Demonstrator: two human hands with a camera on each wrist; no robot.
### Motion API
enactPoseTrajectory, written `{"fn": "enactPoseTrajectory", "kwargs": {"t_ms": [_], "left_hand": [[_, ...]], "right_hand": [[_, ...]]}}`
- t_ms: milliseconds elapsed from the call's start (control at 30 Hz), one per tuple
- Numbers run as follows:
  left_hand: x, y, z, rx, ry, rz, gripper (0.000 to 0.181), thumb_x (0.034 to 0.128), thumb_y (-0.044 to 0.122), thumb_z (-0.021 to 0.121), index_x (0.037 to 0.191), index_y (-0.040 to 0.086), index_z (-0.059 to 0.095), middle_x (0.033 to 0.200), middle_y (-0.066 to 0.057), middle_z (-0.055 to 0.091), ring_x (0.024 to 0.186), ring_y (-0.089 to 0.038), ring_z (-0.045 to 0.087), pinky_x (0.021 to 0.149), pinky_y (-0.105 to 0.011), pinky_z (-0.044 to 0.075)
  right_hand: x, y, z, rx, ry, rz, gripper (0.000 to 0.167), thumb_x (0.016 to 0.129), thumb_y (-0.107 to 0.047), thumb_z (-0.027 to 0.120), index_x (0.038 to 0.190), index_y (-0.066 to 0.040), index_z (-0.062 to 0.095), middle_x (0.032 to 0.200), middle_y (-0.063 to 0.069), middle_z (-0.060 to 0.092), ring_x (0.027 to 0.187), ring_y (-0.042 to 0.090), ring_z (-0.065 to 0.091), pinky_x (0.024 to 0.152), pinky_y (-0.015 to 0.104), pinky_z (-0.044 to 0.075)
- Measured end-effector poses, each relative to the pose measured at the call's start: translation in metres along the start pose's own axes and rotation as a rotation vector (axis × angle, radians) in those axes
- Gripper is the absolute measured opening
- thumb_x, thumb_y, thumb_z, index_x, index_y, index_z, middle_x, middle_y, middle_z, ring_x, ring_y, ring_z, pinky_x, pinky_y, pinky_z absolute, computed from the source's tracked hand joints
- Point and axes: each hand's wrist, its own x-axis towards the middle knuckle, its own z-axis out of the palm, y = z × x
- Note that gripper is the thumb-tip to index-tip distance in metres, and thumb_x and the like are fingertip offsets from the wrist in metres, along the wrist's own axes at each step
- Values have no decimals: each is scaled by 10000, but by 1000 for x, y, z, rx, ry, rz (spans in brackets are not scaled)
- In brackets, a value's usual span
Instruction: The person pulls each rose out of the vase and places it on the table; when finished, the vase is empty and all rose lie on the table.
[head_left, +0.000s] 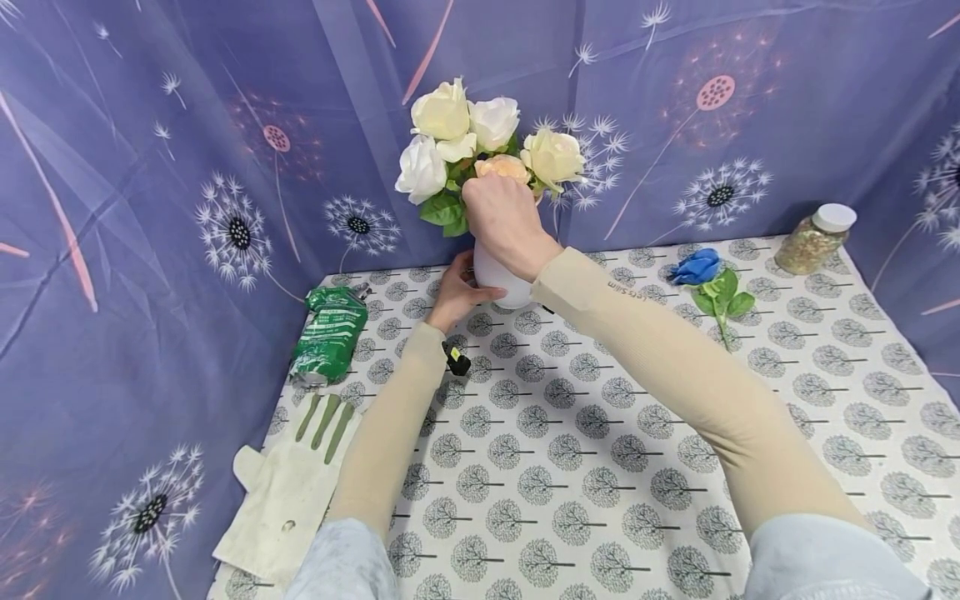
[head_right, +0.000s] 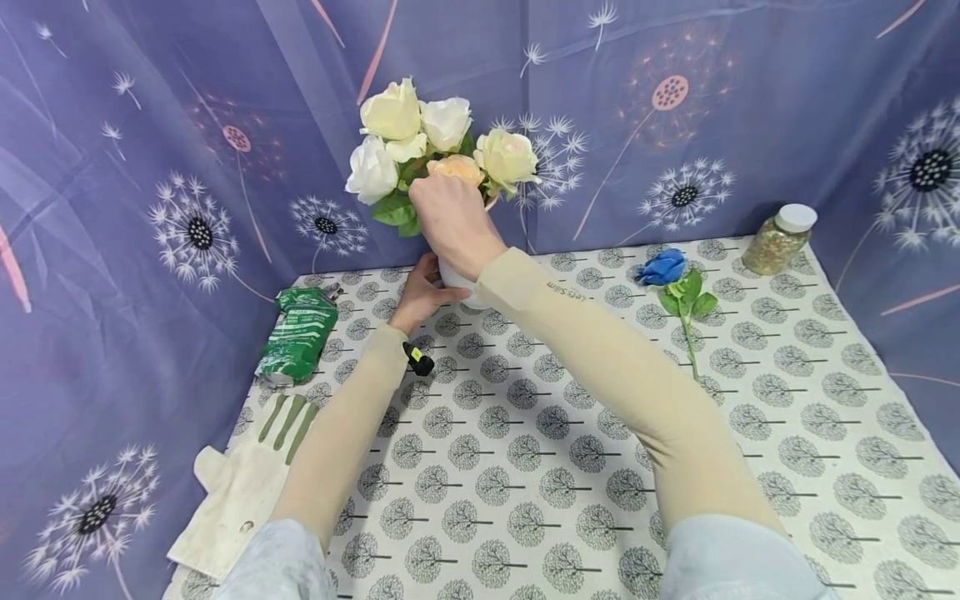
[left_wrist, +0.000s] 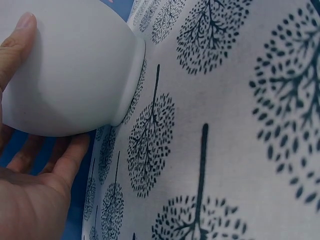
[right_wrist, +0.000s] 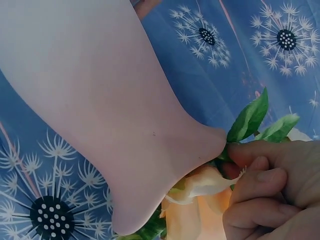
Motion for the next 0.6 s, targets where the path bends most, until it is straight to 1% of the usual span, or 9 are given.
{"fn": "enactPoseTrajectory", "kwargs": {"t_ms": [67,167,367,600], "left_hand": [[0,0,0,0,1,5,968,818,69,945,1630,66,418,1592,-191,561,1360,-349,595,1190,-473,527],[1,-1,0,5,1,9,968,816,80,949,1627,67,421,1589,-192,564,1359,-351,595,1193,-485,527],[2,-1,0,3,-5,11,983,812,91,955,1633,72,413,1605,-191,551,1414,-380,586,1228,-503,516],[0,-2,0,5,-7,0,1022,802,100,957,1655,99,394,1636,-183,523,1456,-376,567,1239,-489,517]], "right_hand": [[-1,1,0,9,3,-2,235,920,87,534,815,-30,709,869,173,757,743,360,695,670,530,660],[-2,2,0,21,9,-4,228,940,71,538,835,-25,716,865,171,755,732,357,682,654,531,658],[-4,3,0,53,25,-12,205,984,36,557,886,-20,728,866,172,751,746,373,703,648,529,653],[-7,4,0,87,69,-49,188,997,27,562,906,-2,723,839,163,741,717,341,670,629,487,633]]}}
